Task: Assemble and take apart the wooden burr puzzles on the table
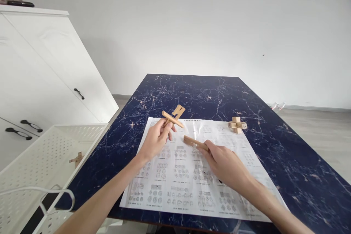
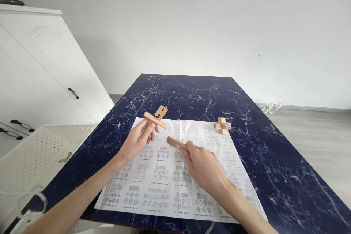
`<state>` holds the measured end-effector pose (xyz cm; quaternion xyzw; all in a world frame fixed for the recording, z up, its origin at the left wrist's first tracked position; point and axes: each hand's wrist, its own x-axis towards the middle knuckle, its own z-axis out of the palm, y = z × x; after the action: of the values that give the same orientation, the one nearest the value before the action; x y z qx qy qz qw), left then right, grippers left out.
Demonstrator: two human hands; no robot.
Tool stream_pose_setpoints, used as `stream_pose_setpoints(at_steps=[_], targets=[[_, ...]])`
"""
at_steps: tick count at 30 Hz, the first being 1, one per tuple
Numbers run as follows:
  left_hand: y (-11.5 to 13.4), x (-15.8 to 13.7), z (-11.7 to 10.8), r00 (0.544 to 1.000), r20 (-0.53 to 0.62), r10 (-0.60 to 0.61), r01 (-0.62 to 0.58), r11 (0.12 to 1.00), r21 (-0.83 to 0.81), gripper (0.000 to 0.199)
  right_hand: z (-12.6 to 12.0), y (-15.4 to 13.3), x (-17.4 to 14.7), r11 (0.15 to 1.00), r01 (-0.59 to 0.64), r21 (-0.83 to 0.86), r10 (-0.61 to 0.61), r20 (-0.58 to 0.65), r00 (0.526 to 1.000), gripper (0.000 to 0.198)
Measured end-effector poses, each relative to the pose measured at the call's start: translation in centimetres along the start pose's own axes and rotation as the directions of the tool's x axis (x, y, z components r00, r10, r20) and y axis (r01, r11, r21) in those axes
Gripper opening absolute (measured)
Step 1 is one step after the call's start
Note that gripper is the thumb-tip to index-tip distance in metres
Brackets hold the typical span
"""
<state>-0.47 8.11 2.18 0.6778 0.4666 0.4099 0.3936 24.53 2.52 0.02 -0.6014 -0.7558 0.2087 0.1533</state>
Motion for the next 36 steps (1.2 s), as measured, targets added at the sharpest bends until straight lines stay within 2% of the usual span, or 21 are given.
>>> stream_pose_setpoints(at_steps=[2,5,7,9,12,16,20,23,27,32,36], targets=[[-0.9,0.3,-0.1,0.999,-0.043,0.01,-0.009,1.0,0.015,0.032,-1.0,0.3,1.0,0.994,-0.024,0.102,0.027,-0.027,0.999,0.034],[-1.5,0.2,-0.2,0.995,-0.087,0.052,-0.045,0.996,0.079,0.029,-2.3,0.4,2.4,0.945,-0.028,0.325,0.079,-0.145,0.986,0.041],[-1.6,0.0,-0.1,0.992,-0.094,0.087,-0.074,0.988,0.135,0.028,-2.7,0.1,3.1,0.857,0.016,0.516,0.114,-0.219,0.969,0.045],[-1.7,-0.2,0.0,0.991,-0.079,0.112,-0.095,0.977,0.191,0.028,-2.4,-0.5,3.5,0.725,0.091,0.683,0.106,-0.241,0.965,0.045],[-1.9,-0.5,0.3,0.989,-0.042,0.139,-0.119,0.942,0.315,0.029,-1.4,-1.4,3.5,0.561,0.156,0.813,0.033,-0.21,0.977,0.041],[-2.2,-0.8,0.8,0.978,-0.014,0.21,-0.175,0.848,0.501,0.028,-0.2,-2.1,3.1,0.472,0.146,0.87,-0.053,-0.137,0.989,0.04],[-2.1,-1.0,1.3,0.955,0.02,0.296,-0.251,0.77,0.586,0.027,0.3,-2.6,2.6,0.39,0.117,0.913,-0.122,-0.075,0.99,0.035],[-2.1,-1.1,1.6,0.921,0.046,0.388,-0.33,0.709,0.623,0.025,0.7,-3.1,2.4,0.385,0.123,0.915,-0.137,-0.075,0.988,0.034],[-2.1,-1.3,1.9,0.852,0.059,0.52,-0.413,0.599,0.686,0.026,1.4,-3.7,2.0,0.422,0.147,0.894,-0.13,-0.101,0.986,0.034],[-2.0,-1.4,2.1,0.812,0.098,0.575,-0.455,0.52,0.722,0.026,2.0,-4.2,1.5,0.496,0.141,0.857,-0.074,-0.121,0.99,0.033],[-2.0,-1.6,2.2,0.791,0.1,0.604,-0.469,0.493,0.733,0.022,2.2,-4.4,1.2,0.546,0.11,0.831,-0.01,-0.125,0.992,0.036]])
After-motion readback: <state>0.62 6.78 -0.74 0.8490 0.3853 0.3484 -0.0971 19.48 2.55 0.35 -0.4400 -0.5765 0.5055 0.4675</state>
